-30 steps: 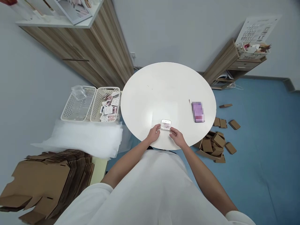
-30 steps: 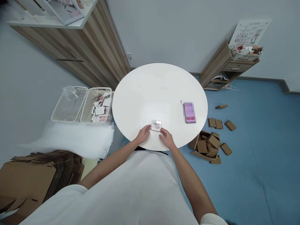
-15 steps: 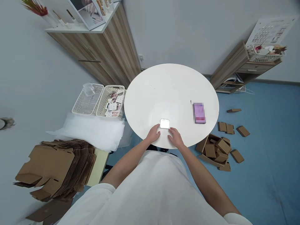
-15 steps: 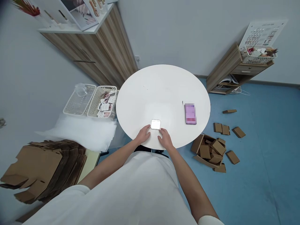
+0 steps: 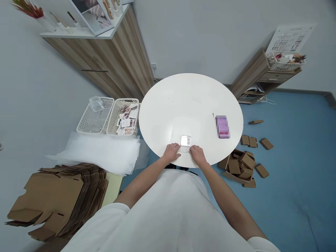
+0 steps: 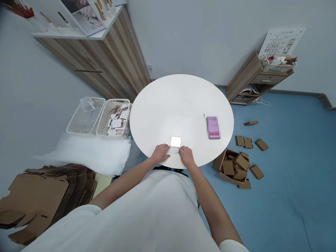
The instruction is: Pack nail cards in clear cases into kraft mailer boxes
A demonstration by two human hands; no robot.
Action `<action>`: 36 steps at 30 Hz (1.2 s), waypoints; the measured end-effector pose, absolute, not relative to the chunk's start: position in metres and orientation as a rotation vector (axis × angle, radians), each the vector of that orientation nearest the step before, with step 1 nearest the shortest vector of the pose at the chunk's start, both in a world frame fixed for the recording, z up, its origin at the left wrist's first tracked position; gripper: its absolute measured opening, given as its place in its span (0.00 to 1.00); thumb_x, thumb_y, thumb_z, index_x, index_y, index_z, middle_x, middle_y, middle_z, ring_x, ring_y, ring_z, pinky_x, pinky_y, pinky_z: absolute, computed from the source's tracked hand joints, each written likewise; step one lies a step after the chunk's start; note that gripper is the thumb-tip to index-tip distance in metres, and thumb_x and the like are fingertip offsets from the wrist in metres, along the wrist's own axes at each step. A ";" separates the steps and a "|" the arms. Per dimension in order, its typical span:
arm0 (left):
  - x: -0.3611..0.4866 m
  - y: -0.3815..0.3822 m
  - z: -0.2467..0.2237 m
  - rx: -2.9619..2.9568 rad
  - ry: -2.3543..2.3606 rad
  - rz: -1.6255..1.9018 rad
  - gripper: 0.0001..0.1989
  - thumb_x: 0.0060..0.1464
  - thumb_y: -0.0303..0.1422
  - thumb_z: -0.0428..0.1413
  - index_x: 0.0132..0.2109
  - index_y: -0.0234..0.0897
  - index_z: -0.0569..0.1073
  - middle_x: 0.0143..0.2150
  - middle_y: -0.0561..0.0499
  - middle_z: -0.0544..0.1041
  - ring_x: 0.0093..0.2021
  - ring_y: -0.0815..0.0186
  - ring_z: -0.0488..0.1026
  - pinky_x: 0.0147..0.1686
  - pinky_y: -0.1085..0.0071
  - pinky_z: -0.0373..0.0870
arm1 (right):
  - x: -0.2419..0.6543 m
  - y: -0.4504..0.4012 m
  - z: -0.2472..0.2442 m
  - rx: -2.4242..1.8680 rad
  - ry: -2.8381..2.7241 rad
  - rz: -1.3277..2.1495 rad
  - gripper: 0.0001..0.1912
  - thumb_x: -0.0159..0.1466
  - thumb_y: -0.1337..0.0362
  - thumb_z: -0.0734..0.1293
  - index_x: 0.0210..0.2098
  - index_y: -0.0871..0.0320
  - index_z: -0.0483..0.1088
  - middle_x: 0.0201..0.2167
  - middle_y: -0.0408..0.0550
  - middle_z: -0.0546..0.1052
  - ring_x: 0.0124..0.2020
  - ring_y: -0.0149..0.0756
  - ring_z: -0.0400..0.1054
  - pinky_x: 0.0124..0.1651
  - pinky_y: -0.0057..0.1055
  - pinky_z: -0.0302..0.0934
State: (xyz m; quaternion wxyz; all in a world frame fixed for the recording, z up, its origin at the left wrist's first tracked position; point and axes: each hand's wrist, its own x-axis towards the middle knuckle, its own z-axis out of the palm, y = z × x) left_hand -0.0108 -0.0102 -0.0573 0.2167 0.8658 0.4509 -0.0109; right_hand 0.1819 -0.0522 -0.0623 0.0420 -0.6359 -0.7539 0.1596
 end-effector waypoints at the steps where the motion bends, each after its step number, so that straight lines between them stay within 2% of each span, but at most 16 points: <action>1: -0.013 -0.009 -0.056 2.425 1.236 -0.047 0.17 0.48 0.37 0.54 0.46 0.39 0.65 0.47 0.46 0.67 0.45 0.59 0.64 0.44 0.62 0.58 | 0.181 -0.054 -0.060 -1.938 -2.296 0.525 0.10 0.64 0.66 0.53 0.33 0.57 0.64 0.34 0.49 0.69 0.35 0.37 0.59 0.36 0.32 0.51; 5: -0.020 -0.008 -0.054 2.536 1.139 -0.081 0.07 0.52 0.32 0.49 0.39 0.38 0.68 0.43 0.47 0.69 0.44 0.61 0.65 0.43 0.64 0.57 | 0.178 -0.062 -0.052 -1.905 -2.254 0.638 0.11 0.64 0.66 0.52 0.32 0.57 0.63 0.33 0.48 0.69 0.33 0.35 0.60 0.35 0.30 0.52; 8: -0.026 -0.009 -0.052 2.542 1.106 -0.063 0.08 0.54 0.28 0.46 0.35 0.37 0.69 0.41 0.47 0.71 0.43 0.63 0.65 0.43 0.64 0.57 | 0.173 -0.071 -0.047 -1.903 -2.200 0.682 0.11 0.64 0.66 0.52 0.32 0.57 0.63 0.33 0.48 0.68 0.34 0.35 0.60 0.35 0.30 0.54; 12: -0.034 -0.011 -0.051 2.468 1.078 -0.045 0.09 0.55 0.28 0.44 0.37 0.38 0.69 0.37 0.48 0.73 0.40 0.63 0.68 0.42 0.65 0.59 | 0.169 -0.087 -0.044 -1.872 -2.126 0.737 0.08 0.61 0.62 0.57 0.37 0.57 0.62 0.38 0.49 0.68 0.38 0.37 0.61 0.39 0.33 0.56; 15: -0.039 -0.007 -0.051 2.370 1.076 0.000 0.10 0.55 0.30 0.43 0.38 0.39 0.69 0.36 0.49 0.74 0.38 0.63 0.69 0.40 0.65 0.62 | 0.167 -0.095 -0.045 -1.841 -2.093 0.762 0.14 0.56 0.60 0.62 0.41 0.57 0.61 0.41 0.51 0.67 0.42 0.40 0.61 0.42 0.35 0.56; 18: -0.042 0.001 -0.051 2.202 1.109 0.078 0.11 0.56 0.32 0.42 0.40 0.40 0.69 0.36 0.50 0.75 0.37 0.63 0.71 0.35 0.68 0.65 | 0.166 -0.094 -0.048 -1.916 -1.956 0.791 0.07 0.60 0.63 0.57 0.36 0.56 0.63 0.39 0.49 0.69 0.40 0.38 0.62 0.41 0.34 0.57; 21: -0.044 0.009 -0.051 2.061 1.139 0.132 0.11 0.55 0.34 0.43 0.39 0.41 0.69 0.36 0.52 0.75 0.36 0.64 0.72 0.33 0.70 0.66 | 0.166 -0.087 -0.052 -2.056 -1.758 0.801 0.12 0.63 0.62 0.52 0.33 0.56 0.64 0.34 0.47 0.70 0.36 0.35 0.64 0.37 0.31 0.57; 27: -0.040 0.019 -0.052 1.963 1.269 0.136 0.08 0.53 0.34 0.47 0.37 0.39 0.70 0.35 0.51 0.75 0.36 0.64 0.72 0.33 0.70 0.67 | 0.165 -0.071 -0.059 -2.245 -1.628 0.745 0.15 0.63 0.60 0.52 0.30 0.57 0.66 0.29 0.47 0.71 0.32 0.34 0.64 0.33 0.28 0.55; 33: -0.032 0.018 -0.058 2.071 1.363 0.025 0.09 0.53 0.33 0.46 0.40 0.38 0.68 0.34 0.50 0.74 0.36 0.62 0.70 0.33 0.68 0.65 | 0.157 -0.068 -0.068 -2.350 -1.583 0.683 0.13 0.62 0.60 0.53 0.31 0.57 0.66 0.31 0.49 0.69 0.32 0.36 0.63 0.32 0.30 0.55; 36: -0.029 0.015 -0.061 2.251 1.315 0.037 0.11 0.52 0.31 0.48 0.44 0.38 0.66 0.40 0.47 0.72 0.41 0.59 0.68 0.38 0.64 0.63 | 0.153 -0.069 -0.070 -2.348 -1.592 0.591 0.11 0.61 0.63 0.54 0.37 0.58 0.64 0.35 0.51 0.69 0.36 0.39 0.62 0.36 0.33 0.55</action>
